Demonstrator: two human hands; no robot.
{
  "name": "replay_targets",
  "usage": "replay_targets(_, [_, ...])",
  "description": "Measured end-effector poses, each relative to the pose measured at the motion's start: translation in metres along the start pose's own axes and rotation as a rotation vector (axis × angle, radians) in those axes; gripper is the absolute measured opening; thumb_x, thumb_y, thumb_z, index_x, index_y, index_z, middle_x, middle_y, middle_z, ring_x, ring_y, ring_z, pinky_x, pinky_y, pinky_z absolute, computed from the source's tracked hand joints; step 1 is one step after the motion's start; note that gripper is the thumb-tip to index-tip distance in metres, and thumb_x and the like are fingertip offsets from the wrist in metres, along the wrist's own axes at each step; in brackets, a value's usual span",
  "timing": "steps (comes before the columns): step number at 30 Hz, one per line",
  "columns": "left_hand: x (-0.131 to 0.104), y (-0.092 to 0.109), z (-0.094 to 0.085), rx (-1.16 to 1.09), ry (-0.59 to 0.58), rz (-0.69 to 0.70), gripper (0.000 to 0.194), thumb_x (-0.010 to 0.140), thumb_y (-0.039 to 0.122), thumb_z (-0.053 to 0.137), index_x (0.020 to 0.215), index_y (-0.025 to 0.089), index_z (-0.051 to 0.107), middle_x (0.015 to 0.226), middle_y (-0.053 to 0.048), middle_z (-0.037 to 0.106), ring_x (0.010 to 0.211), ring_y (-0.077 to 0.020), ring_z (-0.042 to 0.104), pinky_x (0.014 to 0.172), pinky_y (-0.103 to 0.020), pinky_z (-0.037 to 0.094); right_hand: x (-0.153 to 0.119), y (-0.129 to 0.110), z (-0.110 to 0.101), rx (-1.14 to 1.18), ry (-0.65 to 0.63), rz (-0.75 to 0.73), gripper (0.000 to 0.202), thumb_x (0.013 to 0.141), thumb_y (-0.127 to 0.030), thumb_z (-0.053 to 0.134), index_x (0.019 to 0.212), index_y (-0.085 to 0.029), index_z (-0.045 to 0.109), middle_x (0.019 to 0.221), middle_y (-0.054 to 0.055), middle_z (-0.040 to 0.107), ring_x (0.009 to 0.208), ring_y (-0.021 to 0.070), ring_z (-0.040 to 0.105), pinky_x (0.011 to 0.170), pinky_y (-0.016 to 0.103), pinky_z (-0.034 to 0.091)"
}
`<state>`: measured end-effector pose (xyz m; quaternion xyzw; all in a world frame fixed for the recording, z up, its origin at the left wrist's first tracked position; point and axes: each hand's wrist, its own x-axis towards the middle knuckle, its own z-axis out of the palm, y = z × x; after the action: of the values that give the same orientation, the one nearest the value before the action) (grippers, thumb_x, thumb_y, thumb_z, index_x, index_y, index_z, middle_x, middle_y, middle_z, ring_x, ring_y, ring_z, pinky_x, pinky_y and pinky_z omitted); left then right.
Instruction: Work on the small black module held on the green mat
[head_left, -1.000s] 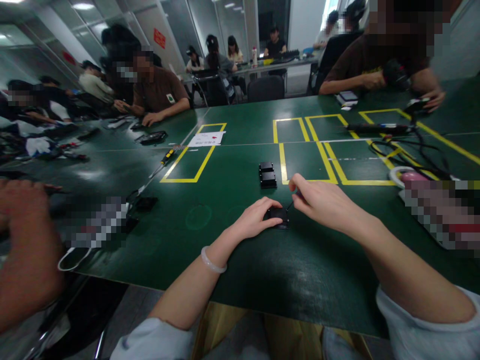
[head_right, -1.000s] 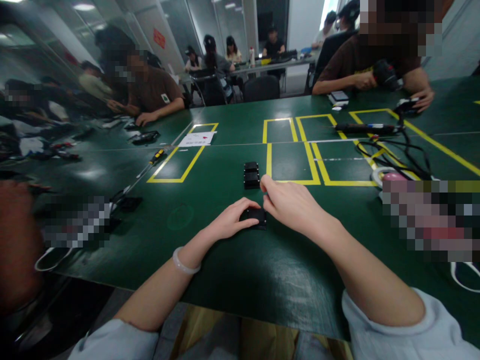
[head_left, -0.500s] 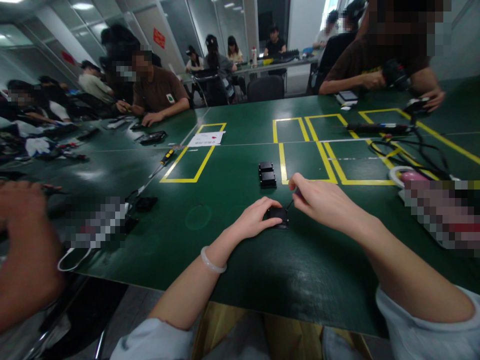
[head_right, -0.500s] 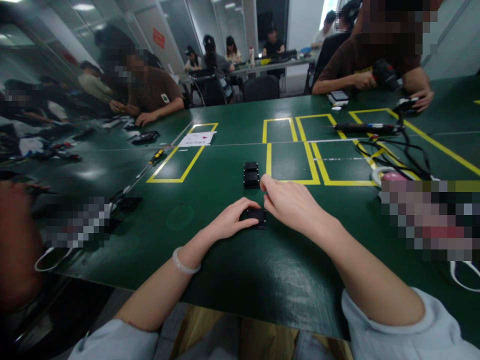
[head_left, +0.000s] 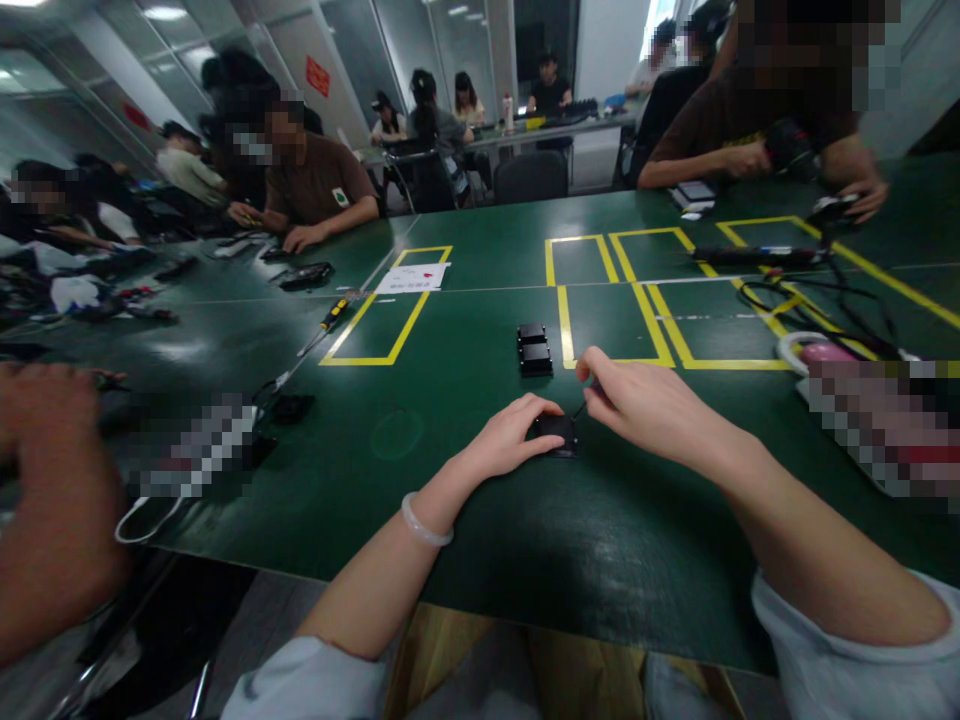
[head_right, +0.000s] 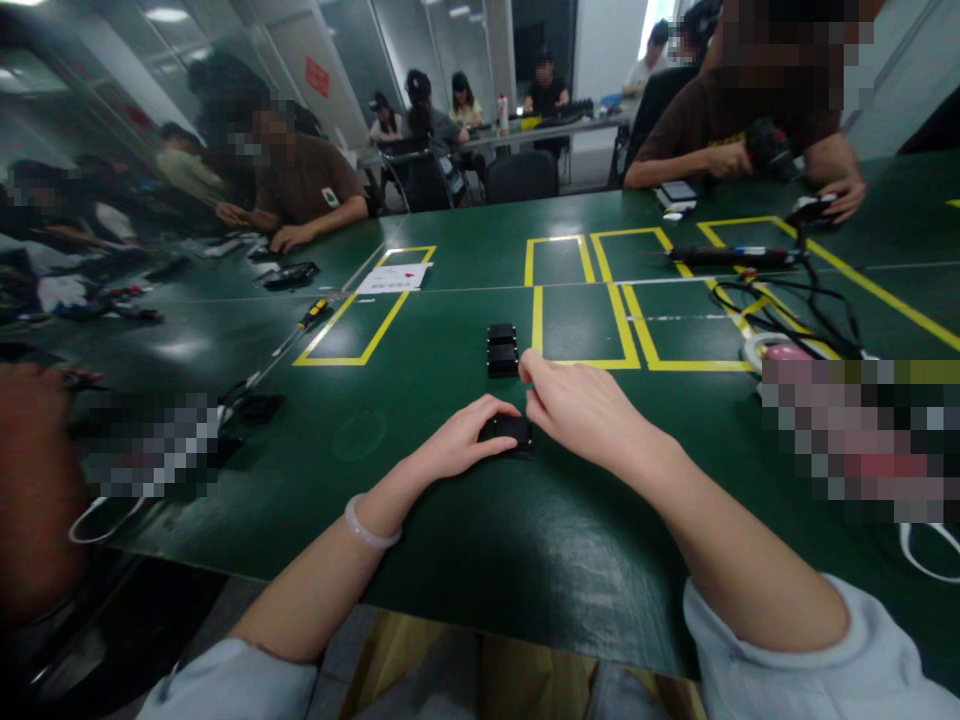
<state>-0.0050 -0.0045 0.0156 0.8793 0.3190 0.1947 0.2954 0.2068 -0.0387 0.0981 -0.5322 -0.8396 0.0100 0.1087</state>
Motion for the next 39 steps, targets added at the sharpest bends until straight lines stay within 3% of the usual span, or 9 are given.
replay_targets(6, [-0.0003,-0.0007,0.0002,0.002,-0.001,0.004,0.033,0.092,0.041,0.057,0.118,0.021,0.056,0.112,-0.006,0.059,0.106,-0.0227,0.057,0.093,-0.035,0.044,0.0013,0.0005,-0.0001,-0.022,-0.01,0.006,0.02,0.096,-0.037,0.038,0.098,-0.02,0.049,0.076,0.004,0.066,0.065,0.0192,0.06,0.054,0.027,0.025])
replay_targets(16, [0.0004,0.0006,-0.0007,-0.013,-0.006,-0.003,0.032,0.092,0.041,0.057,0.117,0.021,0.057,0.113,-0.007,0.059,0.106,-0.0236,0.057,0.094,-0.036,0.045,0.0008,0.0001,-0.0003,0.018,0.006,0.003,0.018,0.093,-0.029,0.038,0.106,-0.019,0.047,0.08,0.004,0.066,0.067,0.0188,0.061,0.055,0.027,0.029])
replay_targets(22, [0.0003,0.0008,-0.0007,-0.019,-0.007,-0.005,0.033,0.092,0.041,0.057,0.118,0.021,0.056,0.112,-0.007,0.059,0.106,-0.0239,0.057,0.094,-0.037,0.045,0.0024,0.0011,0.0009,-0.013,-0.011,0.005,0.025,0.096,-0.041,0.037,0.099,-0.02,0.05,0.076,0.005,0.066,0.065,0.02,0.06,0.053,0.028,0.026])
replay_targets(31, [0.0002,0.0001,-0.0002,-0.011,0.0,-0.004,0.031,0.092,0.04,0.058,0.116,0.021,0.057,0.113,-0.007,0.059,0.107,-0.0236,0.057,0.093,-0.036,0.045,0.0008,-0.0006,-0.0014,0.011,-0.01,0.011,0.017,0.093,-0.028,0.037,0.104,-0.02,0.048,0.078,0.004,0.066,0.065,0.0188,0.061,0.054,0.028,0.027])
replay_targets(39, [0.0001,-0.0003,-0.0001,-0.007,0.003,-0.001,0.032,0.092,0.041,0.057,0.117,0.022,0.057,0.112,-0.007,0.059,0.105,-0.0236,0.057,0.092,-0.036,0.046,0.0024,0.001,0.0001,-0.041,-0.023,0.013,0.024,0.097,-0.039,0.035,0.098,-0.021,0.05,0.075,0.005,0.067,0.064,0.0196,0.061,0.053,0.028,0.025])
